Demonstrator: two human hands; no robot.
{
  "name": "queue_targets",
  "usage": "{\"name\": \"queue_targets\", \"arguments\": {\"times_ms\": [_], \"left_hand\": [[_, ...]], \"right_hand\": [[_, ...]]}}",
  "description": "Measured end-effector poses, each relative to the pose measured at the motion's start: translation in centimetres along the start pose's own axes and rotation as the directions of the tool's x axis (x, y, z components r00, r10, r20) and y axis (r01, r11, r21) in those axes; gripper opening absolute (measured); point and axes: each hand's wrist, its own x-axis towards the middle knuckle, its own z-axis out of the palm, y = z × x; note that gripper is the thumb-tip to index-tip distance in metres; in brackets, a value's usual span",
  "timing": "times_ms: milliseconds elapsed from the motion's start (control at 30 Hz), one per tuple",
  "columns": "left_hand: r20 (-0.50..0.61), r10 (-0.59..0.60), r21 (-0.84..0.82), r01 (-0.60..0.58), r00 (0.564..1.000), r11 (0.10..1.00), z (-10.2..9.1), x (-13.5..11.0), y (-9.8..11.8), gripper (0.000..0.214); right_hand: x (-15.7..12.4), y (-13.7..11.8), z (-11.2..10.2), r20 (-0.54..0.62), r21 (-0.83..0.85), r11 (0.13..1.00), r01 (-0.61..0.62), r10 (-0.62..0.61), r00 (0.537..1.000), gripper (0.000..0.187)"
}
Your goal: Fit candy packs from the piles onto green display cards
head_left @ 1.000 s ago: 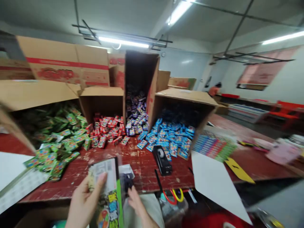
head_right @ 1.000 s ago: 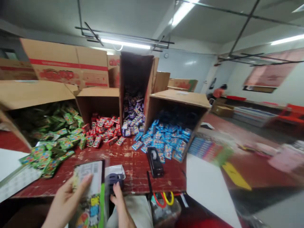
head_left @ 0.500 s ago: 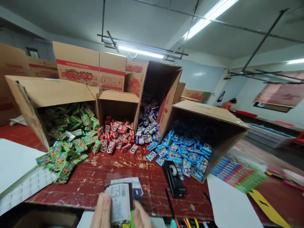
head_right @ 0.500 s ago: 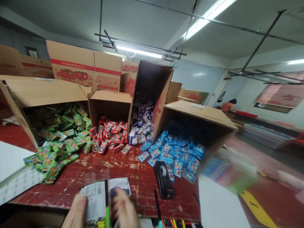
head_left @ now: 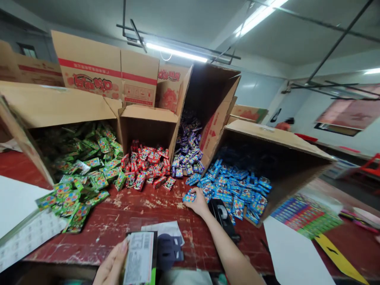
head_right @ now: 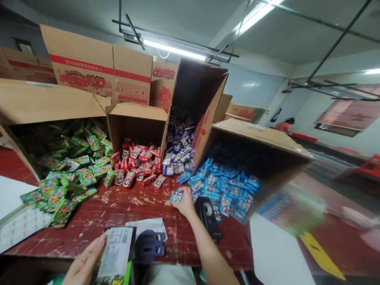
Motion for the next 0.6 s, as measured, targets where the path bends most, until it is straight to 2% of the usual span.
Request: {"name": "queue_targets", "arguments": {"times_ms": [100, 200, 233, 300, 367, 433, 533, 600], "left_hand": [[0.133, -0.129, -0.233, 0.158, 0.983, 0.96, 1.6, -0.8, 2.4, 0.05], [0.181, -0.184, -0.355, 0.238, 0.966, 0.904, 2.3, -1.7, 3.4, 0.048], [0.196, -0.194, -0.377, 0.256, 0.961, 0.89, 2.4, -1.9, 3.5, 0.048], [0.225, -0.2, -0.409, 0.279, 0.954, 0.869, 2.4, -1.9, 3.4, 0.047], [0.245, -0.187, -0.426, 0.278, 0.951, 0.861, 2.5, -1.8, 3.2, 0.046], [0.252, -0.158, -0.433, 0.257, 0.955, 0.864, 2.6, -1.7, 3.1, 0.045], [0.267, -0.114, -0.42, 0.222, 0.957, 0.88, 2.9, -1.7, 2.9, 0.045], [0.289, -0.092, -0.396, 0.207, 0.953, 0.895, 3.2, -2.0, 2.9, 0.043]], "right_hand": [[-2.8, 0.0, -0.6, 0.022, 0.13, 0.991, 0.043, -0.046, 0.999, 0.072], [-4.8, 0.2, -0.8, 0.032, 0.24, 0.971, 0.004, -0.013, 0.999, 0.092], [-5.2, 0.3, -0.6, 0.026, 0.276, 0.961, -0.014, 0.007, 1.0, 0.092], [-5.8, 0.5, -0.2, 0.007, 0.355, 0.934, -0.042, 0.042, 0.999, 0.078], [-6.1, 0.7, 0.3, -0.004, 0.443, 0.895, -0.054, 0.062, 0.998, 0.062], [-6.2, 0.8, 0.4, -0.008, 0.528, 0.848, -0.052, 0.066, 0.998, 0.054], [-6.4, -0.2, -0.6, -0.025, 0.634, 0.773, -0.029, 0.058, 0.998, 0.054], [-6.6, -2.5, -2.3, -0.052, 0.692, 0.722, 0.0, 0.049, 0.997, 0.056]]}}
